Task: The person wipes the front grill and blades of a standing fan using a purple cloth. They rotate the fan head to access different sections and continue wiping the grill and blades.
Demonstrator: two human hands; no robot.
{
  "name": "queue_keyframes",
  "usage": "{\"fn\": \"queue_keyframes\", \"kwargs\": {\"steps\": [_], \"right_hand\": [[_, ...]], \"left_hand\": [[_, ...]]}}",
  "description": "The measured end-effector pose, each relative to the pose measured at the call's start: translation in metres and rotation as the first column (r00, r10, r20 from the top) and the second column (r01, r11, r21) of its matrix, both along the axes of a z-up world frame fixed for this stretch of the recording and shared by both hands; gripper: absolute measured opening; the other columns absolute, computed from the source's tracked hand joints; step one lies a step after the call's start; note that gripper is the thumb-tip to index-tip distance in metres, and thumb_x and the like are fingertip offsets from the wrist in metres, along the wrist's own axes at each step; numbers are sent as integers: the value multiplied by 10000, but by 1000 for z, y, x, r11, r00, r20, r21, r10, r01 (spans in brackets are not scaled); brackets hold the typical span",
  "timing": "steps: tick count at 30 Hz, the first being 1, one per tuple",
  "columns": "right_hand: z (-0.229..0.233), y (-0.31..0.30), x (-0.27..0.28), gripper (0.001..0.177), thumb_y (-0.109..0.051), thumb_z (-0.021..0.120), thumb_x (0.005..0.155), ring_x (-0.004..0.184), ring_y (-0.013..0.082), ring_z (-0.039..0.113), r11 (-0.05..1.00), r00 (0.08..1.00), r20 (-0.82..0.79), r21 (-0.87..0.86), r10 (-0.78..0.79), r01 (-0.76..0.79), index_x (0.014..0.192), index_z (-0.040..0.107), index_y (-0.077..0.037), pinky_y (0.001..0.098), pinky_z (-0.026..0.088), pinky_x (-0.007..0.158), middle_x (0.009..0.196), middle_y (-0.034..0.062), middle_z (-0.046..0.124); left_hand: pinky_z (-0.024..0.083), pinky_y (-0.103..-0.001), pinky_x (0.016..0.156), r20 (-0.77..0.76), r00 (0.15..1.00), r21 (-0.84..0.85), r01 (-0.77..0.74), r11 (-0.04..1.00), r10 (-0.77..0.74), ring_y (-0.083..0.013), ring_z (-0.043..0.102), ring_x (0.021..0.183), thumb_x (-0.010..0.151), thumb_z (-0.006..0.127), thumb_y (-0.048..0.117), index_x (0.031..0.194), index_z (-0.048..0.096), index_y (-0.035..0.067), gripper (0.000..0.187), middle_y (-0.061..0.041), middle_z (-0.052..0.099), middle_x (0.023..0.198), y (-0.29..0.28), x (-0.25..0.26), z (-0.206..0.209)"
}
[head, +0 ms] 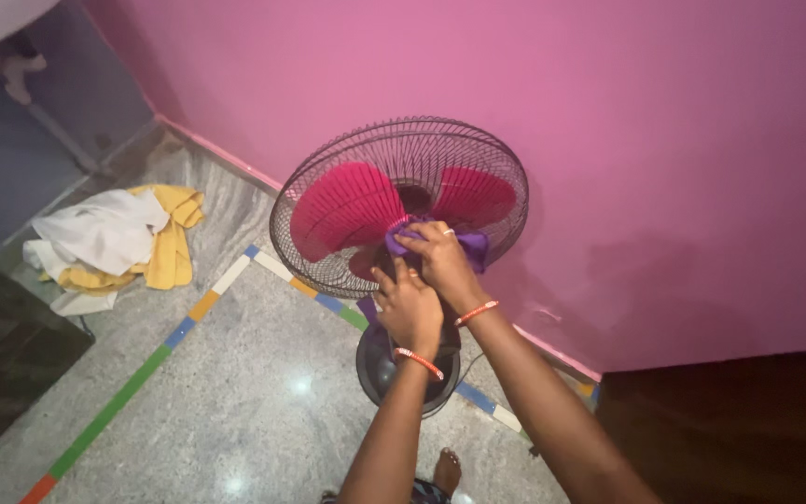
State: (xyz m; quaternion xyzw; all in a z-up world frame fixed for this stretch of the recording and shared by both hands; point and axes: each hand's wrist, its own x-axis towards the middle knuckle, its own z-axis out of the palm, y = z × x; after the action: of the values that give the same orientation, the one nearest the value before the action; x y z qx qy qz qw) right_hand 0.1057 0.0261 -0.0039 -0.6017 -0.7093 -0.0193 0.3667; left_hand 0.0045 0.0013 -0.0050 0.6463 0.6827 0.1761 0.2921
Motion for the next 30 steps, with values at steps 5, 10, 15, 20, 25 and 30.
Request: {"fn": "queue_keyframes", "kwargs": {"steps": [5,10,15,20,25,30], "right_hand": [[-23,-2,9,356,39,655,824,1050,344,631,980,976,-150,-147,-158,137,1108,800,-119,420,510,946,1136,105,726],[-70,-44,34,293,-12,667,894,1075,361,652,951,899,-319,-177,-301,255,1184,692,-48,424,513,933,1139,177,694],[-100,-76,38,318,14,590,941,1048,194,658,926,663,-661,-349,-351,143,1250,643,-38,342,506,926,1122,104,724],[-85,-81,45,290,40,601,942,1081,170,645,852,425,-821,-132,-380,507,1220,630,-36,338,538,928,1161,101,673],[-44,-49,75,280,-31,649,986,1139,198,629,603,217,-886,-86,-410,793,1264,641,-63,340,504,992,1232,96,616],[-30,-15,55,303,-6,703,922,1174,258,617,543,293,-821,-25,-490,840,1219,671,-59,365,470,1033,1230,111,621]], "left_hand": [[423,-607,1040,75,997,-12,-34,999,35,-478,425,1373,1036,411,352,1574,348,255,550,-229,305,1613,-1,-2,6],[391,-642,1050,73,995,51,-70,996,66,-450,400,1412,1022,435,327,1584,306,191,592,-230,295,1614,-4,-2,7],[358,-669,1052,-65,998,181,26,983,-14,-503,355,1418,1002,473,284,1580,319,148,613,-233,300,1615,-7,0,10],[378,-667,1041,-228,967,91,139,986,-115,-540,354,1380,923,631,528,1516,309,86,806,-280,281,1565,-2,7,25],[510,-621,928,-114,992,105,57,993,-45,-512,476,1306,817,744,514,1369,403,46,800,-253,361,1550,7,11,37],[527,-617,904,-108,994,138,27,990,-12,-529,501,1270,837,735,502,1341,414,47,751,-301,348,1530,4,13,33]]}}
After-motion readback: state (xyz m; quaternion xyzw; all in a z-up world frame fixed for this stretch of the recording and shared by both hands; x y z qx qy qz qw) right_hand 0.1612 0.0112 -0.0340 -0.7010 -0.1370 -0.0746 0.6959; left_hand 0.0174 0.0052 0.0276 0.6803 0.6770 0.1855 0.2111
